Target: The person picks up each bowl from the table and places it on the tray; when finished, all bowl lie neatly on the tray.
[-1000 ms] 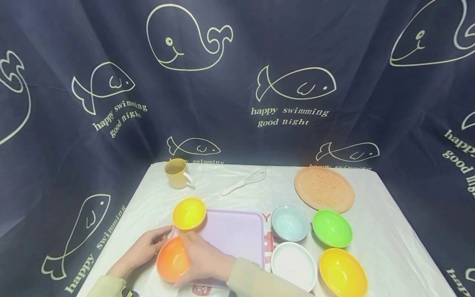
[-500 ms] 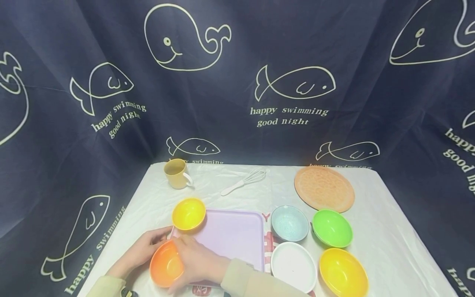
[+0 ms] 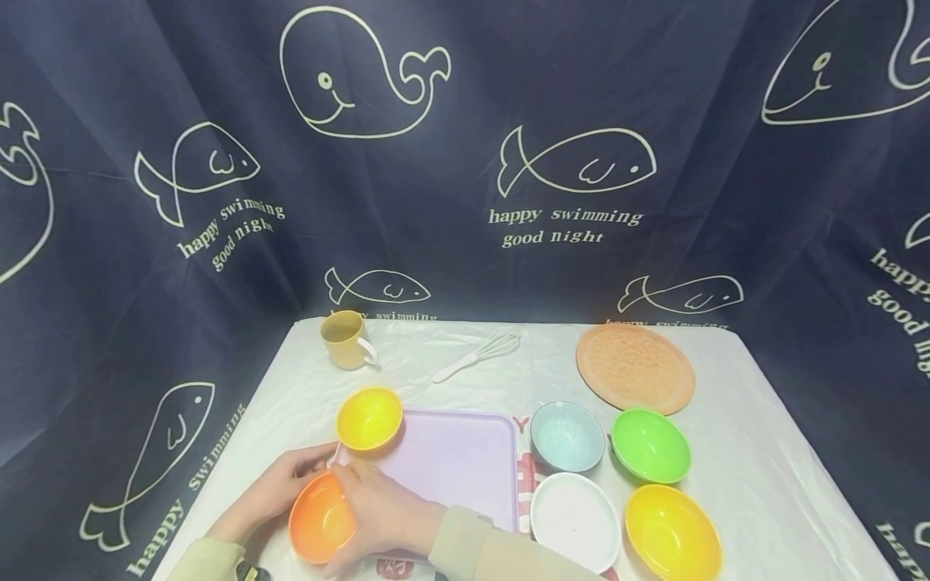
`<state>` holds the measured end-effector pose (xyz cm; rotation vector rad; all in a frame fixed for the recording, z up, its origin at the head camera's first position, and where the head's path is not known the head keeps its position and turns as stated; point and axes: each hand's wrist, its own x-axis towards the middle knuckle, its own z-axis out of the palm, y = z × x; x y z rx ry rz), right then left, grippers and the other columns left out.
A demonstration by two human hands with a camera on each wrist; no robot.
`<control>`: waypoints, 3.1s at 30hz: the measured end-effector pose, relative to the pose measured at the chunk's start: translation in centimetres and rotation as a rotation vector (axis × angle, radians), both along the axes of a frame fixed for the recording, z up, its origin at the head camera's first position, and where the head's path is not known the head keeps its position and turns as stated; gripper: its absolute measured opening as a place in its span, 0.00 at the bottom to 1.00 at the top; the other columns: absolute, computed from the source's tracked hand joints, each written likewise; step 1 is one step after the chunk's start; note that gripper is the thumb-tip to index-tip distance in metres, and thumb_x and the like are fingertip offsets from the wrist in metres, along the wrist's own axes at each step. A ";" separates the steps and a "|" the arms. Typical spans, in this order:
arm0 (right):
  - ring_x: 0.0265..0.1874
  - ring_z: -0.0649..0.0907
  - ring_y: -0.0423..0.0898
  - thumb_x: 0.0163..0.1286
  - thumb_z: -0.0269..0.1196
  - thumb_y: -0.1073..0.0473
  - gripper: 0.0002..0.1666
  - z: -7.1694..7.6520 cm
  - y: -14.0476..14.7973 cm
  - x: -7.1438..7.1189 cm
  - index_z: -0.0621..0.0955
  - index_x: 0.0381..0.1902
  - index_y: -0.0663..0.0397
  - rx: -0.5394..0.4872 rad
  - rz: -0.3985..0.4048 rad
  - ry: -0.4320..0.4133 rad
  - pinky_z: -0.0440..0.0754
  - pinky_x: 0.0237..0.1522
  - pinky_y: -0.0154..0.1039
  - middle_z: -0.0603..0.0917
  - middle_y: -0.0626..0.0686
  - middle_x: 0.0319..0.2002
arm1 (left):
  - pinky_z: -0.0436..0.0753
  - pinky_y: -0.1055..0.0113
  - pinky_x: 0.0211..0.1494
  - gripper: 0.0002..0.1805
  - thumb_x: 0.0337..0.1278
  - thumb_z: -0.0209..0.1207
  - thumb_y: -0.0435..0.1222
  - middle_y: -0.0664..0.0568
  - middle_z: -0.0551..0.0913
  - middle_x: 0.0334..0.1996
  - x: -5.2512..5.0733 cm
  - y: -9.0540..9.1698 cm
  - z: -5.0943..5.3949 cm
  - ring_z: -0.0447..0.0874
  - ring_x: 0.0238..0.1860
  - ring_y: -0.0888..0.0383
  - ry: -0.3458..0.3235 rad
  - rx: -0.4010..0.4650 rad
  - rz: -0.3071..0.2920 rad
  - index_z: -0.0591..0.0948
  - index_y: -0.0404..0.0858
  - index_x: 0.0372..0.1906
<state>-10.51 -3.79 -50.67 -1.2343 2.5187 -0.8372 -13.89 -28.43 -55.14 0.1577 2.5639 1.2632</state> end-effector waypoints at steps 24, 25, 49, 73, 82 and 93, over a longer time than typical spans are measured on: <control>0.64 0.77 0.58 0.45 0.79 0.25 0.75 4.6 20.6 2.6 0.62 0.81 0.56 -0.083 -0.410 0.072 0.77 0.61 0.59 0.71 0.59 0.72 | 0.76 0.61 0.41 0.29 0.68 0.67 0.40 0.51 0.78 0.27 0.2 0.3 0.3 0.76 0.31 0.54 -0.071 0.003 0.051 0.78 0.41 0.71; 0.64 0.78 0.57 0.44 0.79 0.25 0.74 4.7 21.7 3.1 0.63 0.81 0.54 -0.085 -0.442 0.085 0.78 0.60 0.60 0.71 0.58 0.72 | 0.76 0.61 0.41 0.29 0.68 0.67 0.40 0.51 0.78 0.27 0.2 0.3 0.3 0.76 0.31 0.54 -0.070 0.003 0.049 0.78 0.40 0.72; 0.56 0.73 0.62 0.34 0.87 0.36 0.76 -1.8 38.7 9.9 0.66 0.74 0.68 0.067 -0.789 0.138 0.55 0.57 0.22 0.73 0.66 0.64 | 0.77 0.49 0.58 0.26 0.69 0.66 0.39 0.52 0.79 0.30 0.2 0.3 0.2 0.79 0.44 0.55 -0.034 -0.032 0.056 0.80 0.43 0.70; 0.61 0.76 0.57 0.50 0.79 0.29 0.75 -3.3 39.5 9.7 0.56 0.81 0.60 0.182 -0.798 -0.057 0.81 0.50 0.48 0.70 0.59 0.68 | 0.74 0.57 0.48 0.27 0.68 0.67 0.42 0.53 0.77 0.27 0.1 -0.1 -0.3 0.77 0.36 0.55 -0.022 0.012 0.026 0.80 0.43 0.70; 0.62 0.76 0.62 0.39 0.77 0.19 0.88 -4.2 39.5 10.7 0.47 0.86 0.50 0.253 -0.893 -0.098 0.80 0.52 0.66 0.66 0.57 0.71 | 0.76 0.65 0.41 0.27 0.69 0.66 0.39 0.54 0.77 0.26 0.0 0.1 -0.4 0.76 0.30 0.57 0.028 0.034 -0.021 0.80 0.39 0.70; 0.51 0.69 0.26 0.39 0.88 0.44 0.72 0.8 39.1 8.3 0.64 0.77 0.60 -0.011 -0.756 0.117 0.58 0.49 0.17 0.74 0.58 0.63 | 0.78 0.65 0.42 0.28 0.69 0.66 0.39 0.53 0.79 0.29 0.1 -0.1 -0.1 0.77 0.31 0.55 0.021 0.063 -0.027 0.78 0.36 0.70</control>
